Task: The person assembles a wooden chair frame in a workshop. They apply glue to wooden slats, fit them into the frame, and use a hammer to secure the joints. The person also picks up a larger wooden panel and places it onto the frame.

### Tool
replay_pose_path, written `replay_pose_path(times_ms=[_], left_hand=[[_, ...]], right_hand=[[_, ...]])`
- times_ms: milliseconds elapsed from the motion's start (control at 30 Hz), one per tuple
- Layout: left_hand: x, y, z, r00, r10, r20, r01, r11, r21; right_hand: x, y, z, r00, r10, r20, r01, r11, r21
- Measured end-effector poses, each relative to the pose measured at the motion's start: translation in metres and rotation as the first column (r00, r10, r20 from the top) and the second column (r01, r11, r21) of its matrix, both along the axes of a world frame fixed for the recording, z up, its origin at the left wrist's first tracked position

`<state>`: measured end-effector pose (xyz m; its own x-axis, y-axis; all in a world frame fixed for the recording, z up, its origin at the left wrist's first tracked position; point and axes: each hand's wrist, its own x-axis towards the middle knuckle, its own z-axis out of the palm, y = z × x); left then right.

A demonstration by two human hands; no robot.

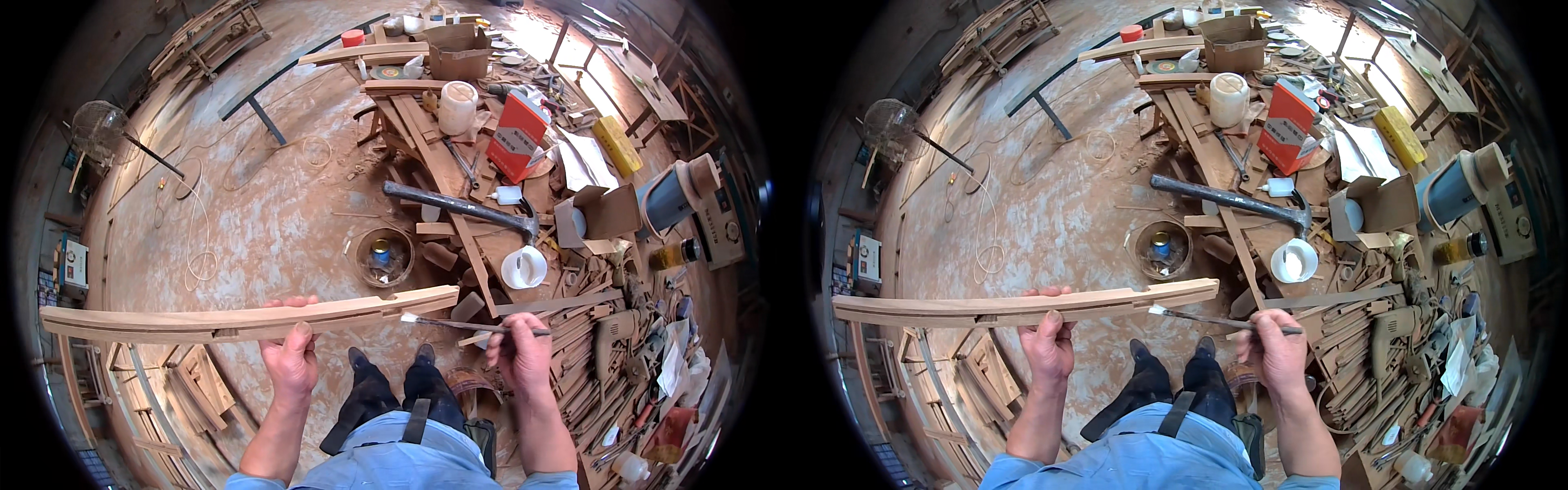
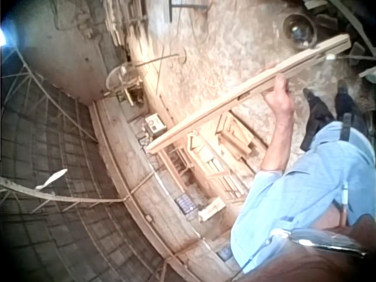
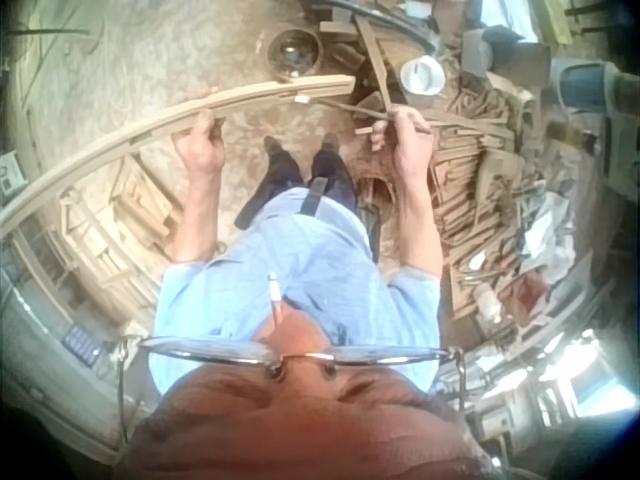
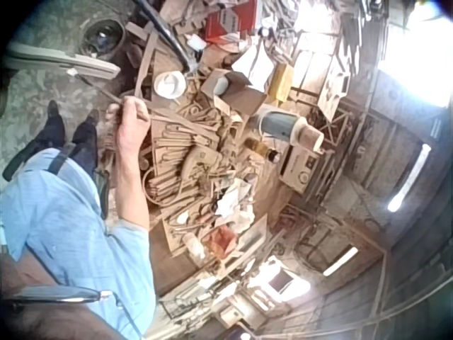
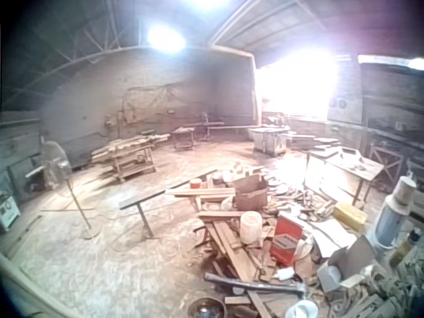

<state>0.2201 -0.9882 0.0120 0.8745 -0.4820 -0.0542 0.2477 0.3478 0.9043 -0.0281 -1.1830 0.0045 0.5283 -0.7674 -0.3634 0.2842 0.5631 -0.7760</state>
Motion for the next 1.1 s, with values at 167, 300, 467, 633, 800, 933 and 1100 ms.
replay_pose_path(times_ms=[167, 300, 467, 633, 800, 933, 1100], left_hand=[[-0.003, 0.006, 0.002, 0.999, -0.010, 0.034, 0.009, 0.999, 0.032], [-0.005, 0.008, 0.002, 0.999, -0.010, 0.031, 0.009, 1.000, 0.026], [-0.007, 0.010, -0.001, 0.999, -0.017, 0.050, 0.016, 1.000, 0.024], [-0.006, 0.011, 0.000, 1.000, -0.009, 0.001, 0.009, 1.000, 0.000], [-0.005, 0.011, 0.003, 0.998, 0.063, -0.019, -0.062, 0.997, 0.044], [-0.002, 0.011, 0.000, 0.998, 0.064, 0.014, -0.064, 0.997, 0.047], [-0.001, 0.011, -0.003, 0.997, 0.074, 0.009, -0.074, 0.996, 0.048]], right_hand=[[0.016, 0.006, -0.005, 0.998, 0.048, -0.033, -0.046, 0.997, 0.056], [0.021, 0.013, -0.006, 0.982, 0.093, -0.166, -0.101, 0.994, -0.041], [0.029, 0.024, 0.011, 0.966, 0.135, -0.223, -0.173, 0.971, -0.163], [0.039, 0.035, 0.014, 0.978, 0.122, -0.170, -0.149, 0.977, -0.155], [0.037, 0.042, 0.007, 0.958, 0.080, -0.274, -0.203, 0.865, -0.458], [0.039, 0.050, 0.001, 0.966, 0.029, -0.257, -0.168, 0.826, -0.538], [0.047, 0.056, 0.002, 0.975, 0.011, -0.222, -0.152, 0.764, -0.627]])
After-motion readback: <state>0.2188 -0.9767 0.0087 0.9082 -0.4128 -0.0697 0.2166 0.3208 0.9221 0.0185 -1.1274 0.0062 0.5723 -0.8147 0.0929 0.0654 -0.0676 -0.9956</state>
